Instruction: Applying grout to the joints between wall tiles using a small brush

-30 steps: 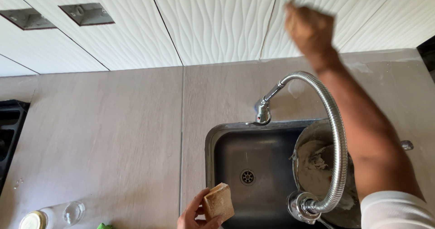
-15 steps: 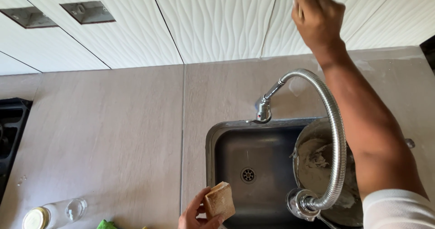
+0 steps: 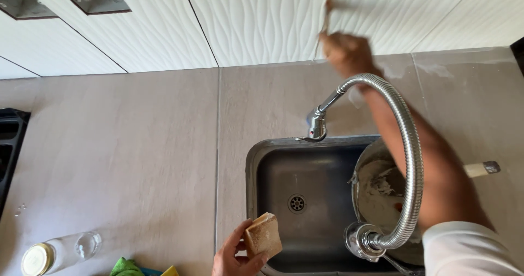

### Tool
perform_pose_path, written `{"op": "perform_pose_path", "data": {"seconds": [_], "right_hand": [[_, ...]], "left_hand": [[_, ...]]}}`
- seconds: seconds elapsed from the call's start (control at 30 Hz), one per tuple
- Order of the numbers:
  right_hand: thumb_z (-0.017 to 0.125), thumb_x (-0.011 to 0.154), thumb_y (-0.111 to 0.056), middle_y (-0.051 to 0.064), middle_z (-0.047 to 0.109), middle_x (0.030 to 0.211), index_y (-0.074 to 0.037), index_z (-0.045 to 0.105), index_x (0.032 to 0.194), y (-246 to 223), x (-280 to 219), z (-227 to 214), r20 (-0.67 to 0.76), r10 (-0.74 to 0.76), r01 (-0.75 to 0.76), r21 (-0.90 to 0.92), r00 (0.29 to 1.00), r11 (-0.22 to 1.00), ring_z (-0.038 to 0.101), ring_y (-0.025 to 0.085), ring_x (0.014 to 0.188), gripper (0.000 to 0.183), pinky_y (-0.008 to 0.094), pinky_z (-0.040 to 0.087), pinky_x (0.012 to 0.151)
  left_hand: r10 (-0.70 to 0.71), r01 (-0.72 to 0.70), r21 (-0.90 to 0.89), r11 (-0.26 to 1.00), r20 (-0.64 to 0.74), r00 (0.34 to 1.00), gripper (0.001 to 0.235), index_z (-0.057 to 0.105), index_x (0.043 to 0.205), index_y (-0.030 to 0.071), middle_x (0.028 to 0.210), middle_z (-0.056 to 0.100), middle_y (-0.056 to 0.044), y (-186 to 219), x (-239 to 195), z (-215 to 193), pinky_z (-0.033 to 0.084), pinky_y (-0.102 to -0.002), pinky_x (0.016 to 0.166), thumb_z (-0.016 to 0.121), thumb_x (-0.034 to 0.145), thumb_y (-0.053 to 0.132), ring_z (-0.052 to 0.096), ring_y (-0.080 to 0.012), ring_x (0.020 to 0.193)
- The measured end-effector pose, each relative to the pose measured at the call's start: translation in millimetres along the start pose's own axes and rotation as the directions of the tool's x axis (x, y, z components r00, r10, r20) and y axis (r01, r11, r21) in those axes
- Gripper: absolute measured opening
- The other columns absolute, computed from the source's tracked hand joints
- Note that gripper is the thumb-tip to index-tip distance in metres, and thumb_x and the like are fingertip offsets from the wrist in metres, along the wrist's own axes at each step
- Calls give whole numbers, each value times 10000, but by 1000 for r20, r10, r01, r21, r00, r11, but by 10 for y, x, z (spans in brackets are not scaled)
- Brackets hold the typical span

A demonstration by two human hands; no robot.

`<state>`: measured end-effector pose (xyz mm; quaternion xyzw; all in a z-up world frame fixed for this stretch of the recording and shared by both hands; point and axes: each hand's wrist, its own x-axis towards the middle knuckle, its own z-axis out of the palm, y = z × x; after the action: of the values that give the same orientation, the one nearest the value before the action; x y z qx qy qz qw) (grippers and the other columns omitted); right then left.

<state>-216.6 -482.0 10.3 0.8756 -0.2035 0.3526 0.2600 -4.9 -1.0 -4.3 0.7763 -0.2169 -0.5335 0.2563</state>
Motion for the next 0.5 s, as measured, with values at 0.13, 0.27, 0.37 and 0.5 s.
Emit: {"op": "perform_pose_path", "data": {"seconds": [0.13, 0.27, 0.37, 0.5], "right_hand": [[710, 805, 18, -19, 631, 699, -146, 752, 1083, -51, -171, 92, -35, 46, -48, -35, 998, 998, 602, 158, 588, 327, 331, 463, 443], [765, 984, 66, 75, 671, 752, -37, 743, 1022, 138, -95, -148, -160, 86, -81, 36, 983, 996, 617, 192, 616, 112, 328, 506, 502], [782, 938, 81, 30, 628, 730, -78, 769, 1087, 39, -206, 35, -98, 31, -34, -26, 995, 999, 576, 157, 597, 219, 296, 479, 467], [797, 924, 94, 78, 737, 810, 18, 790, 1105, -178, -375, 54, -24, 136, -129, 182, 990, 975, 645, 177, 640, 196, 307, 542, 549]], "left_hand": [[59, -59, -2, 998, -14, 998, 801, 675, 1362, 328, 1213, 756, 42, -43, 36, 4, 729, -228, 710, 874, 589, 261, 795, -111, 974], [135, -135, 51, 989, 10, 991, 802, 632, 1385, 298, 1192, 758, 38, -151, 107, -9, 710, -245, 681, 862, 617, 287, 779, -99, 960], [149, -150, 14, 989, 34, 988, 763, 636, 1383, 270, 1193, 736, 19, 1, 24, 13, 721, -244, 690, 846, 652, 217, 751, -94, 976], [195, -197, 35, 980, 56, 979, 778, 616, 1402, 258, 1201, 728, 10, -74, 95, 11, 715, -249, 682, 864, 665, 263, 730, -107, 963]]}}
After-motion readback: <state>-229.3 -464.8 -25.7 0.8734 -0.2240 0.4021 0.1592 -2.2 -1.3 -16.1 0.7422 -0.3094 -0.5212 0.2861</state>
